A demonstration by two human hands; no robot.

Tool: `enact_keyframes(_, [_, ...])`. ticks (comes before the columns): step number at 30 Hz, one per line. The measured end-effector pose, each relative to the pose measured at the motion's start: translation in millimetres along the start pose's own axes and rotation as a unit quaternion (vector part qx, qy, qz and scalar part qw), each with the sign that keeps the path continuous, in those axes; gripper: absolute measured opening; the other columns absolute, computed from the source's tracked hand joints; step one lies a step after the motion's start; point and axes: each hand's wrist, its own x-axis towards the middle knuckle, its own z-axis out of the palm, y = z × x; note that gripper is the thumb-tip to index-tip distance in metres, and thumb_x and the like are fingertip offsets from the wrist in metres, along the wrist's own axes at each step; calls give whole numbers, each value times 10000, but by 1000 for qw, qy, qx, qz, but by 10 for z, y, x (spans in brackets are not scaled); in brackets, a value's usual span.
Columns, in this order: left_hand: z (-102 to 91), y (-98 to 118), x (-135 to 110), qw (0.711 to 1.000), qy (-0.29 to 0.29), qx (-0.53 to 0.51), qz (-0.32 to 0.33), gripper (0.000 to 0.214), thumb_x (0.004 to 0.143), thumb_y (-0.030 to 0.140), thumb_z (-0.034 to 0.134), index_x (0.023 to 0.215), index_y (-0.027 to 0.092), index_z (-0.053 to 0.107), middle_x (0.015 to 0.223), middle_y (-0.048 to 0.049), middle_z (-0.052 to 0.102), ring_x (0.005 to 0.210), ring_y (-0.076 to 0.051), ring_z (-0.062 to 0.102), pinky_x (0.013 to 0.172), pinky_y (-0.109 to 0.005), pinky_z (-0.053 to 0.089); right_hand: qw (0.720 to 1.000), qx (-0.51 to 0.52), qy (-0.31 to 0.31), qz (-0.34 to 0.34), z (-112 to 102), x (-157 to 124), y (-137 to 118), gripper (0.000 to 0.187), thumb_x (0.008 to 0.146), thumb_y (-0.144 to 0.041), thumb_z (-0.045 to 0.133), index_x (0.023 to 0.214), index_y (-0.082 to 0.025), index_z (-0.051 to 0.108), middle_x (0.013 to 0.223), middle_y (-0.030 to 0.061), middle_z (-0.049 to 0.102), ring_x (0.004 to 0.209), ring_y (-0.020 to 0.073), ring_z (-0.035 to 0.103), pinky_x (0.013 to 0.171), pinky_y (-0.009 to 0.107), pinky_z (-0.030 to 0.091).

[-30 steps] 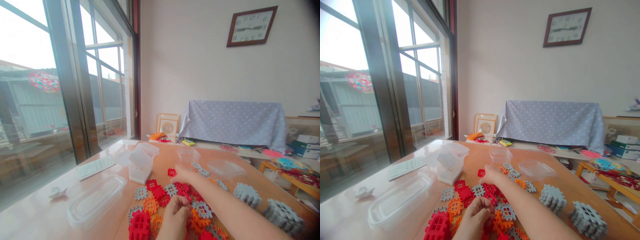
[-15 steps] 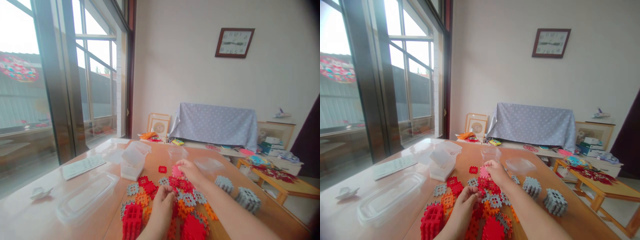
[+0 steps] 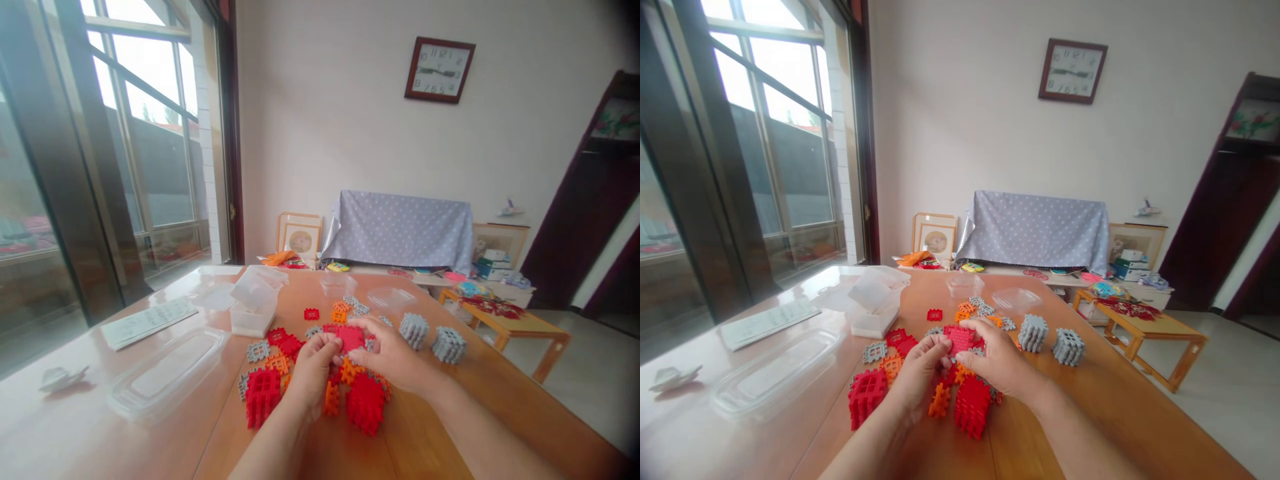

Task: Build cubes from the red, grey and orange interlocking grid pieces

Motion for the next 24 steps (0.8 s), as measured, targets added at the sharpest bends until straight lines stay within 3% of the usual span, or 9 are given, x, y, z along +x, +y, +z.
enact_keyframes(3, [41,31,-38,1000,-23,-11,-8,341,752,425,786,847,170,582,598,50,546,520,-63,465,545,-191,328,996,-81,16,-30,-66,-130,-32,544,753,-301,719,1287,-249,624,1271,73,641,1165,254,585,1043,402,445])
enact_keyframes(6, [69,55,-70,999,-36,-22,-18,381,780,483,760,901,158,603,679,25,595,560,-71,521,562,-193,352,997,-79,27,0,-91,-308,-38,502,779,-296,692,1276,-247,637,1255,75,663,1126,253,611,1014,404,474])
enact_keyframes(13, [63,40,-84,998,32,-8,-62,568,790,636,672,1022,120,622,880,-106,706,696,-157,652,672,-272,475,993,-57,46,90,-96,-776,-46,437,797,-384,685,1227,-305,686,1252,73,666,1178,294,593,1020,443,472])
enact_keyframes(18, [72,-1,-109,995,40,9,-88,621,794,682,636,1056,119,616,985,-150,698,830,-212,686,778,-336,514,994,-35,40,96,-56,-891,-35,511,790,-405,689,1291,-314,655,1334,74,629,1234,313,565,1040,458,459])
enact_keyframes(21, [81,0,-148,995,45,9,-87,630,805,697,614,1062,122,603,1023,-157,674,858,-218,681,794,-349,521,989,-7,92,115,3,-995,28,537,824,-459,652,1336,-301,611,1340,72,633,1243,309,564,1038,451,459])
enact_keyframes(24, [94,23,-206,996,59,35,-50,642,785,731,605,1042,143,591,1005,-129,656,824,-200,666,772,-343,522,966,73,183,166,126,-1189,136,463,879,-541,546,1236,-264,648,1277,82,675,1202,295,603,1029,425,468])
